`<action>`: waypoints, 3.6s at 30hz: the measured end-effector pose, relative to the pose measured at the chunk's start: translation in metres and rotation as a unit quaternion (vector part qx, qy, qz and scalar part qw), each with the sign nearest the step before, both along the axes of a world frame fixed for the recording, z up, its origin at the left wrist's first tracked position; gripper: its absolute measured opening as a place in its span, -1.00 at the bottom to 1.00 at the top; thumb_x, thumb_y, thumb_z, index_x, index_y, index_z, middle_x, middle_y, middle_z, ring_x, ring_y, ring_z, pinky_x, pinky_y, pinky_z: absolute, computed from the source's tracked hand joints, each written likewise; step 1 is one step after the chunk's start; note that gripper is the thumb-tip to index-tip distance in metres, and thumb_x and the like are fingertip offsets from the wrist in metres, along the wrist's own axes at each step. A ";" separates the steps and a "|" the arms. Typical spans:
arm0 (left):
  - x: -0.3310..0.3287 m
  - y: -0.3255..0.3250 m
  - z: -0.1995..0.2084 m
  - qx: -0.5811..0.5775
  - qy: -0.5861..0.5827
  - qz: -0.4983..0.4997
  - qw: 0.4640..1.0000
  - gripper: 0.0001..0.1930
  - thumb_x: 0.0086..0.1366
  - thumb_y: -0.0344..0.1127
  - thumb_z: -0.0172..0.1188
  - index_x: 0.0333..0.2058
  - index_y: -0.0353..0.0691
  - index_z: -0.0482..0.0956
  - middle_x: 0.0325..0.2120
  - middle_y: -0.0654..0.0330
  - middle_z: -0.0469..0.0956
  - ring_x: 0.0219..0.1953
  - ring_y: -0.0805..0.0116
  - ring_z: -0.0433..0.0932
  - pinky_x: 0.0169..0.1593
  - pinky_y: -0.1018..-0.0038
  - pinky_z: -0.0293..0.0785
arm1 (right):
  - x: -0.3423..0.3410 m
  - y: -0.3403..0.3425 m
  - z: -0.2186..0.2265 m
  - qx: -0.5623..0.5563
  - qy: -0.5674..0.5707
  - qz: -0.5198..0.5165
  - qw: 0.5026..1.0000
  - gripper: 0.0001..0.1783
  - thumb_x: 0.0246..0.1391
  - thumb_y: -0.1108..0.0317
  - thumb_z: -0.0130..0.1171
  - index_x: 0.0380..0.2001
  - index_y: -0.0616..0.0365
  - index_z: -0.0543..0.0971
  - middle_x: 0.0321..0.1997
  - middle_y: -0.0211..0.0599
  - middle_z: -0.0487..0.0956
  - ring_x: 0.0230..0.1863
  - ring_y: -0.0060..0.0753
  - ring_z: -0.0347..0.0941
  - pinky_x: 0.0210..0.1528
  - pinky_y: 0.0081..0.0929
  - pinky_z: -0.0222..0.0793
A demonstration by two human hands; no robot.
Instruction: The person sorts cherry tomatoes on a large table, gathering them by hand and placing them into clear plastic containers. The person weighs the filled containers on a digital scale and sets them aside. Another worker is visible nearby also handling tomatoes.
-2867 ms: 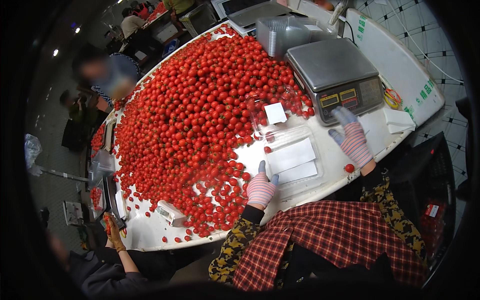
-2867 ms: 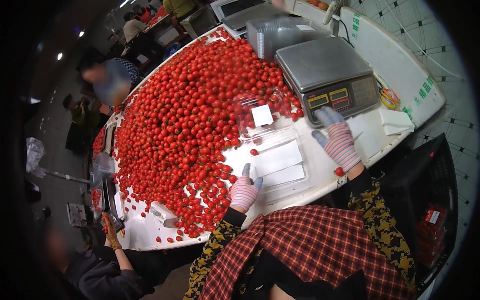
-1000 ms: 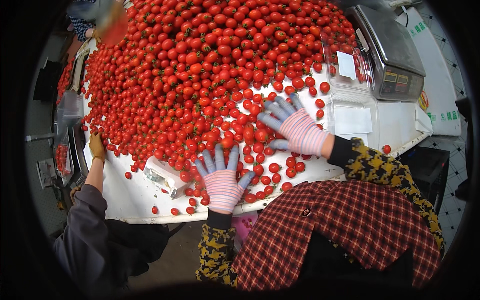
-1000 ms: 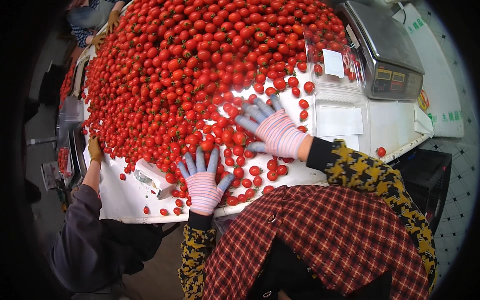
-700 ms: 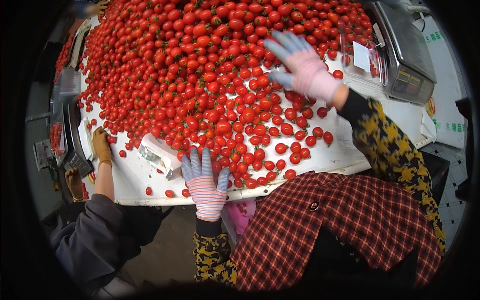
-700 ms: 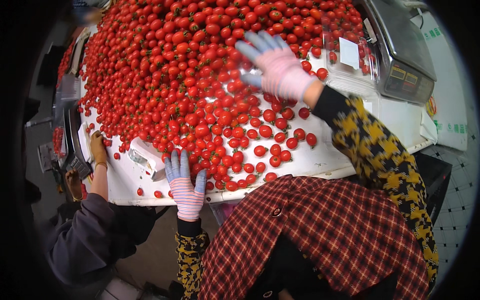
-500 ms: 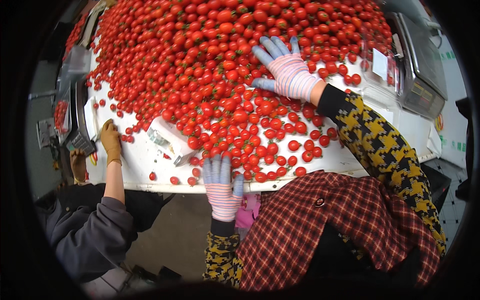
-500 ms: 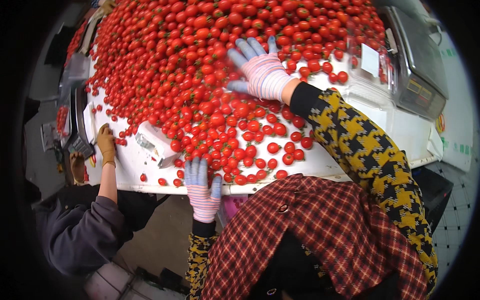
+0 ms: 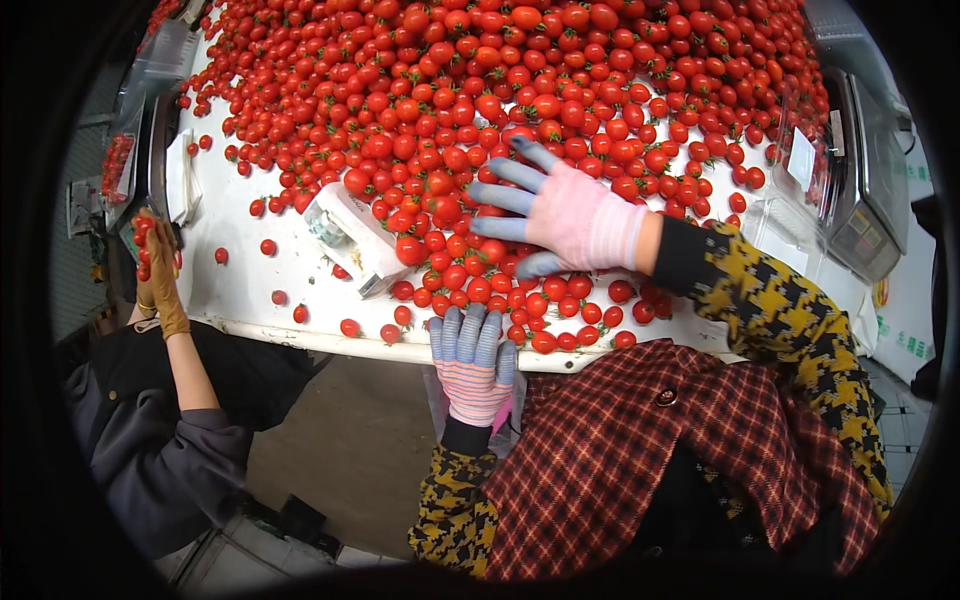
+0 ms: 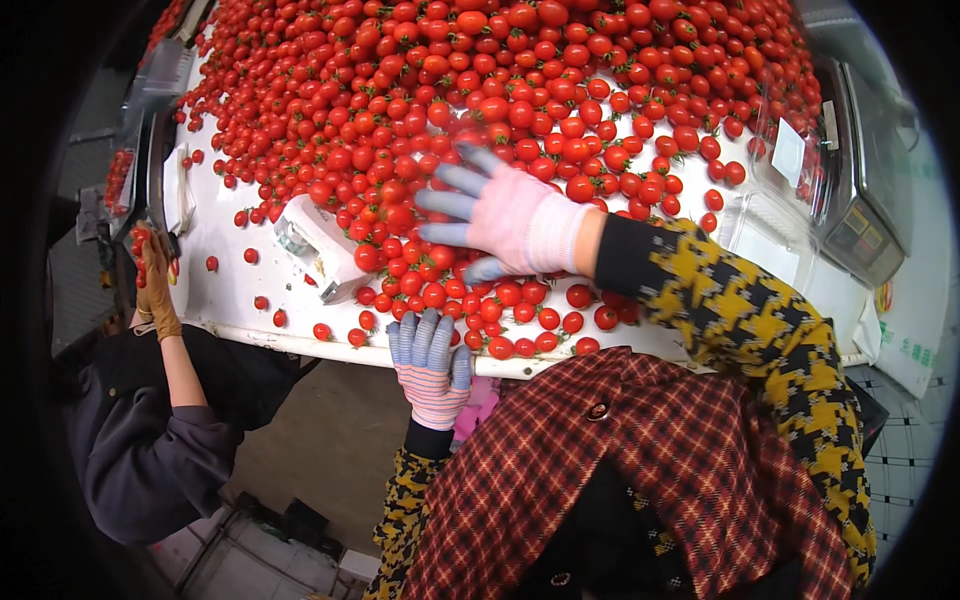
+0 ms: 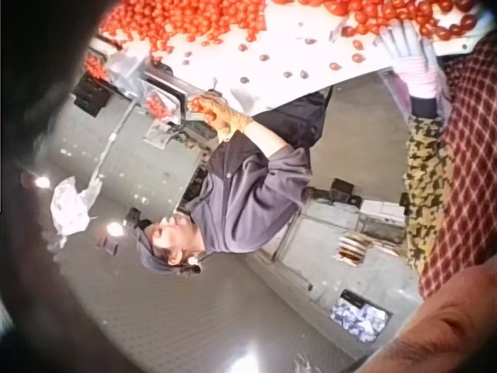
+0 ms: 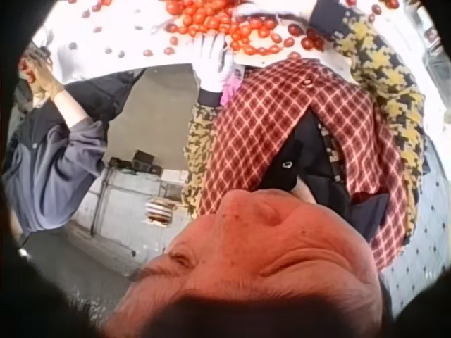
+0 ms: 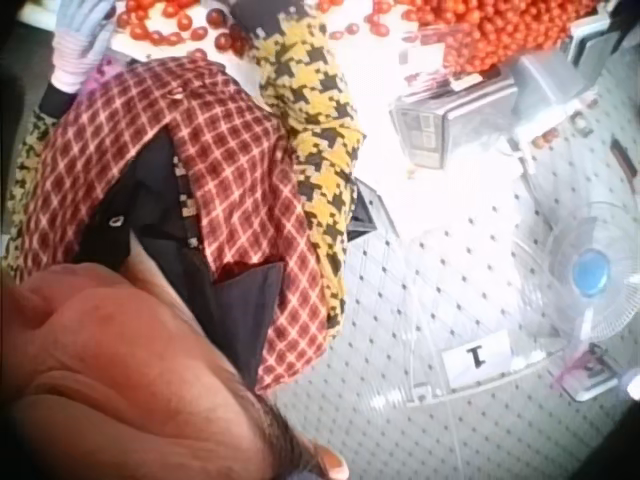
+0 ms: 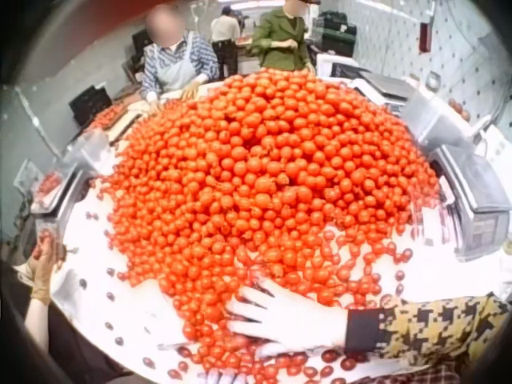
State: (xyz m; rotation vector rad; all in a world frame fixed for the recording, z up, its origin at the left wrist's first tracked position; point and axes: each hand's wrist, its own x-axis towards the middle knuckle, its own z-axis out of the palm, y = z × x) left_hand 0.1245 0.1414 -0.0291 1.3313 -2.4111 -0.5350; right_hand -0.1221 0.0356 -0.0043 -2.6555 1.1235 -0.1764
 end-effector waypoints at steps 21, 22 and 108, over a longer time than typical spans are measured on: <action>-0.002 0.001 -0.012 -0.049 -0.010 -0.012 0.999 -0.59 0.14 -0.19 0.07 -0.04 -0.19 0.47 0.00 0.07 0.44 0.12 -0.08 0.29 0.24 -0.09 0.04 | -0.049 0.128 0.000 0.043 -0.052 -0.001 0.998 -0.48 -0.01 -0.02 0.14 0.05 -0.23 0.40 0.27 -0.35 0.27 0.31 -0.11 0.14 0.36 0.23 -0.13; -0.001 0.003 -0.011 -0.042 -0.017 -0.008 0.999 -0.58 0.14 -0.19 0.08 -0.03 -0.20 0.47 0.02 0.07 0.43 0.13 -0.08 0.28 0.25 -0.09 0.02 | -0.045 0.125 -0.009 0.072 -0.090 0.007 0.993 -0.46 -0.04 -0.07 0.17 0.04 -0.22 0.42 0.28 -0.37 0.26 0.32 -0.11 0.12 0.36 0.26 -0.16; -0.047 -0.023 0.049 0.553 0.664 0.210 0.458 -0.72 0.33 -0.13 0.06 -0.14 -0.21 0.48 -0.70 0.37 0.21 -0.70 0.51 0.19 -0.67 0.58 0.17 | -0.107 0.094 0.024 0.074 0.009 -0.219 0.973 -0.59 0.13 -0.04 0.01 0.00 -0.18 0.50 0.22 -0.14 0.32 0.25 0.00 0.23 0.34 0.19 -0.13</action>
